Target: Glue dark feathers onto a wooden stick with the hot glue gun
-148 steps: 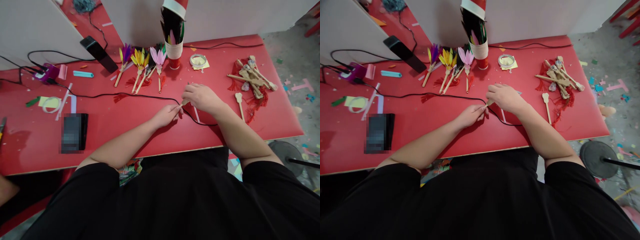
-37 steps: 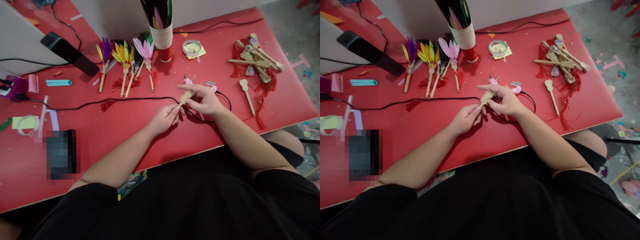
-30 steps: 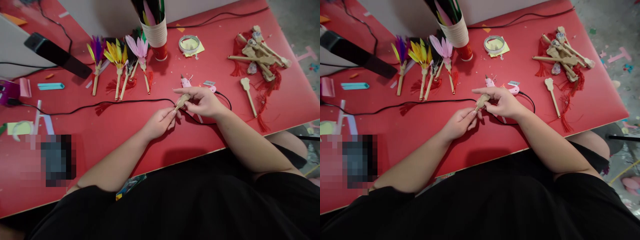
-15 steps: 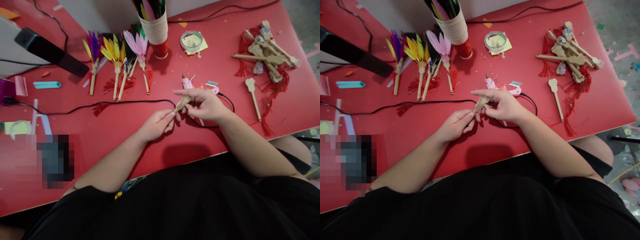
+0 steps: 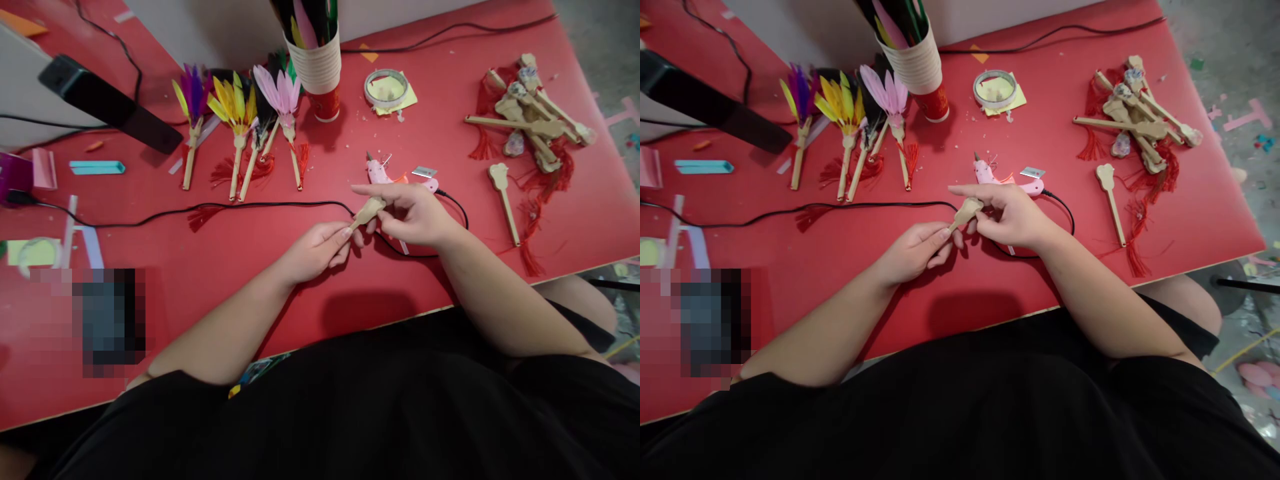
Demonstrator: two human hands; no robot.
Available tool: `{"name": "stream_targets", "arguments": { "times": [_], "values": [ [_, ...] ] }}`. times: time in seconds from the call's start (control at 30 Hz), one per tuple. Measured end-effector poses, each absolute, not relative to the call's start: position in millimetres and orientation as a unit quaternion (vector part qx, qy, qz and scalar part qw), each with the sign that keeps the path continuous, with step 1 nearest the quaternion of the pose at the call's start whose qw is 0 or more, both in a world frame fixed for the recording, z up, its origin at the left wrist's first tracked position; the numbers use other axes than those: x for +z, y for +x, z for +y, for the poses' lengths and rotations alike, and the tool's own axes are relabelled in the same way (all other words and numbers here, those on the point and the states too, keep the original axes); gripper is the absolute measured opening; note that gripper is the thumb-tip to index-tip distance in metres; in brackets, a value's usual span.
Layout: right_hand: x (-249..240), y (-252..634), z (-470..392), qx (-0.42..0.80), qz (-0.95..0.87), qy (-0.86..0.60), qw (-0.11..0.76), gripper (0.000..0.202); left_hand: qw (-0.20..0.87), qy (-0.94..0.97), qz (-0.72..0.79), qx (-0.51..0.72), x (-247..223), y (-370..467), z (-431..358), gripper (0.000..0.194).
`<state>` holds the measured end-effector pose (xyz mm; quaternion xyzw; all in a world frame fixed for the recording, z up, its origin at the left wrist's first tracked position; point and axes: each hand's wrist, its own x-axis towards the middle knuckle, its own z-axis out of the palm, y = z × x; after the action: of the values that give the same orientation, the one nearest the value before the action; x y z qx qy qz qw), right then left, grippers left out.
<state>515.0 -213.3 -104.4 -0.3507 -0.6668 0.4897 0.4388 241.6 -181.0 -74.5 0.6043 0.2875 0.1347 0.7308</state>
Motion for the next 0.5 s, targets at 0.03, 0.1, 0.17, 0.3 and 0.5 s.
{"name": "stream_targets", "arguments": {
  "times": [0.03, 0.1, 0.17, 0.3, 0.5],
  "values": [
    [-103.6, 515.4, -213.9, 0.485, -0.670, -0.354, 0.435, 0.072, 0.730, 0.605, 0.287, 0.135, -74.9, 241.4, -181.1, 0.062],
    [-102.9, 515.6, -214.6, 0.477, -0.675, -0.366, 0.428, 0.070, 0.729, 0.607, 0.285, 0.137, -75.4, 241.2, -181.3, 0.062],
    [-103.4, 515.5, -214.7, 0.482, -0.671, -0.369, 0.425, 0.068, 0.727, 0.608, 0.288, 0.138, -75.3, 241.1, -181.6, 0.060],
    [-102.6, 517.5, -213.5, 0.518, -0.656, -0.352, 0.421, 0.067, 0.721, 0.614, 0.291, 0.135, -75.0, 241.6, -183.0, 0.060],
    [-94.2, 524.0, -212.5, 0.528, -0.663, -0.354, 0.395, 0.069, 0.713, 0.624, 0.290, 0.136, -75.5, 243.0, -184.1, 0.060]
  ]
}}
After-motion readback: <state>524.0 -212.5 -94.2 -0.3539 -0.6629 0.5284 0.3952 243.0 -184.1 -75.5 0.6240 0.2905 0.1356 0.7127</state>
